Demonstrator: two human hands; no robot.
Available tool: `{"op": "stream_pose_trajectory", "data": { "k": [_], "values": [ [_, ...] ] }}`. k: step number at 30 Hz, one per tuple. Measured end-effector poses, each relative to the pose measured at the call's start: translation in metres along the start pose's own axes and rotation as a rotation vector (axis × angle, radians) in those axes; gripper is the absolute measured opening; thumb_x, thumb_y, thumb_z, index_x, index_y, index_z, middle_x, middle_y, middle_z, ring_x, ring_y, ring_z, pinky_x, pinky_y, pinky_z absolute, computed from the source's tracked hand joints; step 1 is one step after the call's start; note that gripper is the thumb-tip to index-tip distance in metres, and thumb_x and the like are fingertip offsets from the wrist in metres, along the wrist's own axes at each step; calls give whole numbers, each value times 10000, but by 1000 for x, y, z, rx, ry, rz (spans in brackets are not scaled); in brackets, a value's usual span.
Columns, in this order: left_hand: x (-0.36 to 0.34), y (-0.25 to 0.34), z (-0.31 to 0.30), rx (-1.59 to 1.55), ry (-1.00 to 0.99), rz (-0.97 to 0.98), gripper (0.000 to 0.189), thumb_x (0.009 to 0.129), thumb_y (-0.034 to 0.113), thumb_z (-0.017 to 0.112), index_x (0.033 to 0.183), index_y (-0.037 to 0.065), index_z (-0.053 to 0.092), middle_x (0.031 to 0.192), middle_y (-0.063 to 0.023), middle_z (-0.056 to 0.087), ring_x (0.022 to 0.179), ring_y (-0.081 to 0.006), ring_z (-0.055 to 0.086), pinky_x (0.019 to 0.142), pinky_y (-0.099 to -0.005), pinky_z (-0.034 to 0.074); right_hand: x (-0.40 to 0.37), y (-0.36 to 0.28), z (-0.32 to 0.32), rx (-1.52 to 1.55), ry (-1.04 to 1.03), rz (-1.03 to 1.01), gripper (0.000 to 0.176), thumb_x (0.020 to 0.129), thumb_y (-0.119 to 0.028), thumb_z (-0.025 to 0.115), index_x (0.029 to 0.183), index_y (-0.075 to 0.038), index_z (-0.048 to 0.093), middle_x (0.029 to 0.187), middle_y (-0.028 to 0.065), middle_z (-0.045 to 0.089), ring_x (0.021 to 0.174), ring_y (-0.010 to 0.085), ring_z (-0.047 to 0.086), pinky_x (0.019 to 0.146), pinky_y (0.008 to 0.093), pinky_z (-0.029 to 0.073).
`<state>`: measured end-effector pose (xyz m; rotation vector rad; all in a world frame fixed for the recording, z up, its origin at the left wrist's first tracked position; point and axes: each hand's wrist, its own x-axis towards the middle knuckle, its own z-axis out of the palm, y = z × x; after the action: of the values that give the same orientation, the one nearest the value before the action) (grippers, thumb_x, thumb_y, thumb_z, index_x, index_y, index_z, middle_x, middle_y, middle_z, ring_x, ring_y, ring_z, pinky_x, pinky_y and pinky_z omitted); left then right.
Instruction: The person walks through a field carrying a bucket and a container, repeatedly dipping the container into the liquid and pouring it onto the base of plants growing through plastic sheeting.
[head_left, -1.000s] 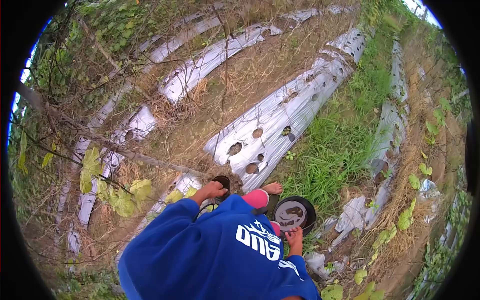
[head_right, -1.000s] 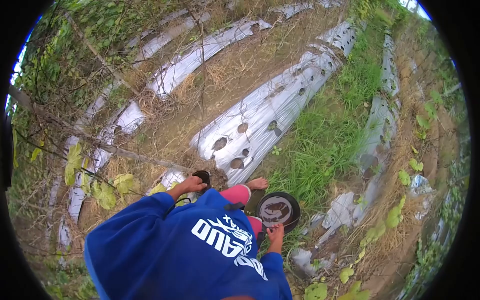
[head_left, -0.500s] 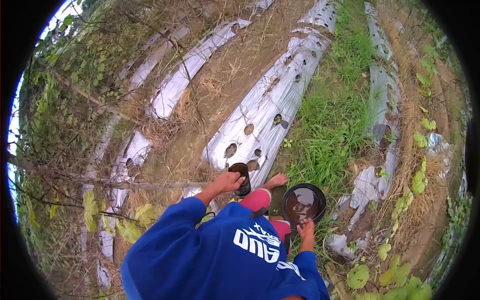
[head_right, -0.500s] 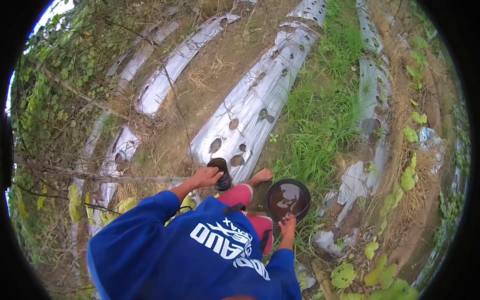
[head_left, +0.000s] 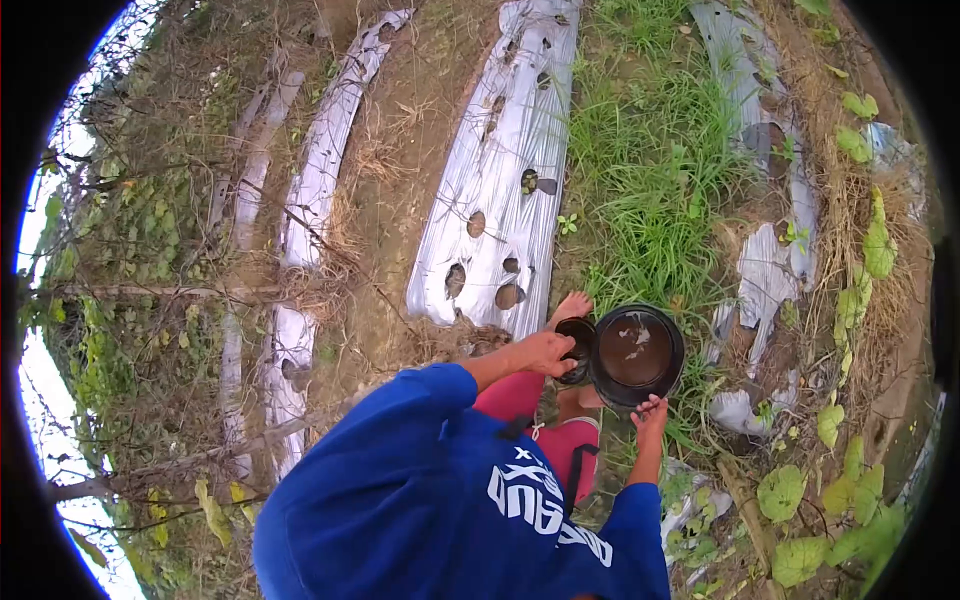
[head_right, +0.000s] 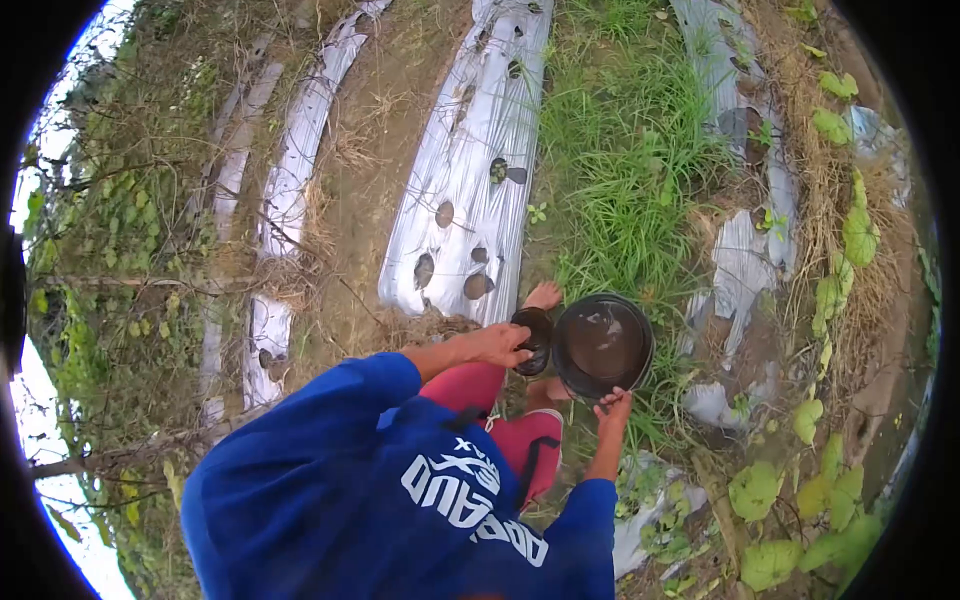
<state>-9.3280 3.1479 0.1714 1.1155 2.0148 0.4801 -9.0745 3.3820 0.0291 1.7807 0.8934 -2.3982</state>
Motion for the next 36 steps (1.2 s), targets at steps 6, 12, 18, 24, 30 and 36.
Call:
{"op": "stream_pose_trajectory", "data": {
  "k": [6, 12, 18, 24, 30, 36],
  "values": [
    [71, 20, 28, -18, -143, 28, 386, 893, 335, 542, 988, -38, 512, 916, -254, 612, 935, -449, 597, 819, -504, 476, 26, 12, -15, 0, 144, 58, 472, 976, -576, 334, 987, -158, 552, 732, -31, 450, 708, 143, 467, 701, 394, 402],
    [111, 14, 69, -87, 31, 89, 332, 905, 290, 543, 954, -30, 471, 794, -282, 611, 794, -488, 600, 705, -549, 484, 48, 27, -41, 29, 313, 33, 407, 963, -546, 383, 945, -184, 568, 660, -61, 418, 625, 103, 450, 616, 339, 383],
    [151, 14, 81, -175, -114, -130, 305, 903, 278, 550, 943, -11, 461, 812, -299, 596, 843, -503, 580, 737, -570, 460, 63, 30, -58, 17, 375, 24, 421, 971, -537, 367, 979, -166, 567, 677, -68, 436, 644, 93, 450, 619, 316, 385],
    [199, -40, 143, -258, -101, -88, 347, 893, 303, 580, 913, -21, 455, 768, -277, 592, 824, -480, 597, 720, -532, 463, 93, 40, -74, 35, 420, 19, 479, 959, -593, 373, 978, -154, 562, 694, -67, 443, 652, 76, 444, 600, 272, 355],
    [257, -83, 198, -430, -341, -523, 430, 884, 411, 564, 906, -14, 511, 704, -157, 613, 600, -223, 644, 543, -342, 522, 135, 69, -88, 30, 461, 10, 512, 954, -599, 394, 992, -117, 561, 715, -43, 468, 658, 82, 455, 582, 256, 341],
    [295, -124, 231, -447, -414, -650, 476, 854, 445, 606, 901, -26, 554, 828, -154, 632, 622, -219, 639, 539, -345, 582, 154, 104, -84, 61, 607, -287, 382, 954, -367, 570, 1101, -17, 525, 877, 68, 513, 762, 144, 518, 630, 313, 455]
  ]
}}
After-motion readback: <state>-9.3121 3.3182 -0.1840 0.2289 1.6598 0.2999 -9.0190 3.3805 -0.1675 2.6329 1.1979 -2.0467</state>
